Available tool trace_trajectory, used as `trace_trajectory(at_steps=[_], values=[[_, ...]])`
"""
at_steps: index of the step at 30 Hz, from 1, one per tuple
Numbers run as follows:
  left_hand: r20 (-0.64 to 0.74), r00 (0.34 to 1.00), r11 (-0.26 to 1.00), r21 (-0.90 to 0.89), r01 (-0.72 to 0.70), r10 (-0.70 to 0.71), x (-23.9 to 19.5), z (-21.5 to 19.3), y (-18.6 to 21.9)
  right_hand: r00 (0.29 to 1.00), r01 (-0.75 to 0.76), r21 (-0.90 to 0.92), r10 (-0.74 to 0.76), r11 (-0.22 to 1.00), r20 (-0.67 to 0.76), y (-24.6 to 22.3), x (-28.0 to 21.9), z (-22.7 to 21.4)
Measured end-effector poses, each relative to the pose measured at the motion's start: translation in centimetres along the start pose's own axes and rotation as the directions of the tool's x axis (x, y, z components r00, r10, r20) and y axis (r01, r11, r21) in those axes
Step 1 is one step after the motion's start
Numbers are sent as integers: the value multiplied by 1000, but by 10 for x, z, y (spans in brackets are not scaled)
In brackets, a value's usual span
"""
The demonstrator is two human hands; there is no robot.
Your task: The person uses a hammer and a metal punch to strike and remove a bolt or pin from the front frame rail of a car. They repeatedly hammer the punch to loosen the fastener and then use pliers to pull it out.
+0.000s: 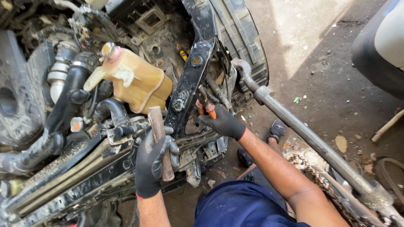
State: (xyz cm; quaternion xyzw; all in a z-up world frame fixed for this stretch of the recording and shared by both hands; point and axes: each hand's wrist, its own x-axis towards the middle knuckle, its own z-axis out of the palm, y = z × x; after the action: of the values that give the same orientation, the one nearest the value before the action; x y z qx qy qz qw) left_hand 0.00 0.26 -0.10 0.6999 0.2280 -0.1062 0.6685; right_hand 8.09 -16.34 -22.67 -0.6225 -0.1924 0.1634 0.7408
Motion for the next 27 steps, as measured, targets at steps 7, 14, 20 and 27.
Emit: trace_trajectory(at_steps=[7,14,20,27], values=[[0,999,999,-5,37,-37,-1,-1,-1,976,-210,424,217,881,32,2,7,-17],[-46,998,999,14,45,-44,-2,2,1,991,-134,416,129,899,40,-18,32,-35],[-43,998,999,-1,36,-36,-4,5,7,995,-89,307,100,948,-20,-1,43,-32],[-75,995,998,-4,59,-60,-1,3,1,994,99,390,-74,916,-81,8,48,-19]])
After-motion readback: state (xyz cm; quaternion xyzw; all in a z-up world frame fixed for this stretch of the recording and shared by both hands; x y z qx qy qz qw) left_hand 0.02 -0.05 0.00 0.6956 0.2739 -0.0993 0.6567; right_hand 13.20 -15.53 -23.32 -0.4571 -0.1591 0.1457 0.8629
